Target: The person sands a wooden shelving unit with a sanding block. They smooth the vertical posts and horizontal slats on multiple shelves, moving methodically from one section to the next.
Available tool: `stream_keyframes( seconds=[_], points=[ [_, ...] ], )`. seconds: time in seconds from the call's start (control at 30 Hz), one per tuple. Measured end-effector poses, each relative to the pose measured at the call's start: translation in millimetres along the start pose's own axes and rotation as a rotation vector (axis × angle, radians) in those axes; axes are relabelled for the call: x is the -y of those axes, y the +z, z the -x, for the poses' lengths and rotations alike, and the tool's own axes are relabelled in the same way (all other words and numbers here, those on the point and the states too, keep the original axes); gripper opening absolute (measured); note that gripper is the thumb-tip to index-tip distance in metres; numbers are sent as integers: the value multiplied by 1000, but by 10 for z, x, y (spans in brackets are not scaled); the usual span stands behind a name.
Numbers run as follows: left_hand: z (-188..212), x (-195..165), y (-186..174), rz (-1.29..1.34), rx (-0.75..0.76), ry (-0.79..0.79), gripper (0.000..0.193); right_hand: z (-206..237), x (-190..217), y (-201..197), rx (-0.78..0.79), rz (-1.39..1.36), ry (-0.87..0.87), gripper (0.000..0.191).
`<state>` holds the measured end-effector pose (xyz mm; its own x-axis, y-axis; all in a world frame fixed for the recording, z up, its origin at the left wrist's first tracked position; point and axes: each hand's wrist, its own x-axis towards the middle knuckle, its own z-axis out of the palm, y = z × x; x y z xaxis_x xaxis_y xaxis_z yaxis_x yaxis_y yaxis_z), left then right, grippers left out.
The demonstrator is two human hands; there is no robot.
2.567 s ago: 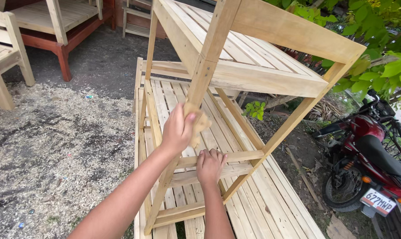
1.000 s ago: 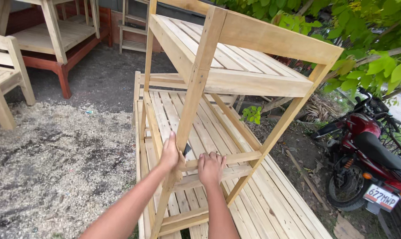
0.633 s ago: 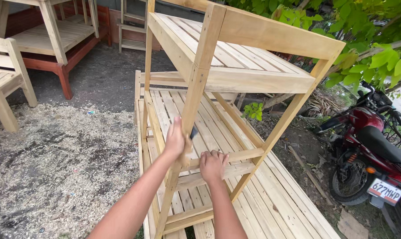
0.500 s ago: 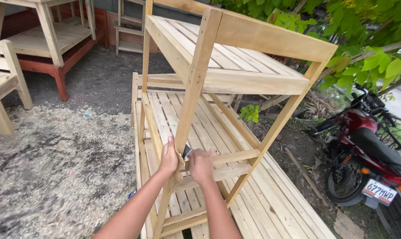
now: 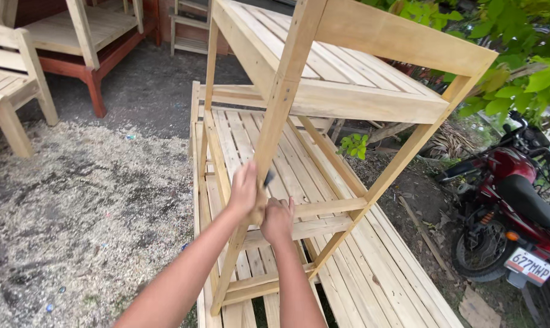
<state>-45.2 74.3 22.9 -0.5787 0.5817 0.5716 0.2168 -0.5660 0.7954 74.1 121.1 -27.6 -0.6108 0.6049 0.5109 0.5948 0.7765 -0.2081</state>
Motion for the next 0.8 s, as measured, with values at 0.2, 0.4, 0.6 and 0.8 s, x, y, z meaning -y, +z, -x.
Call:
stream_keyframes(
  seconds=[0.2,0.4,0.6,0.8],
  points=[
    [613,345,-153,-41,-44,-121,47,25,-52,63,-25,-33,-19,18],
    [526,290,-234,330,-7,-416,42,82,12,-36,-66,-122,58,16],
    [298,234,-239,385,-14,-435,37,312,600,-184,-725,-721,258,27],
    [-138,354,-799,619,-230,-634,31,78,1313,118,-665,-484,44,28]
  ],
)
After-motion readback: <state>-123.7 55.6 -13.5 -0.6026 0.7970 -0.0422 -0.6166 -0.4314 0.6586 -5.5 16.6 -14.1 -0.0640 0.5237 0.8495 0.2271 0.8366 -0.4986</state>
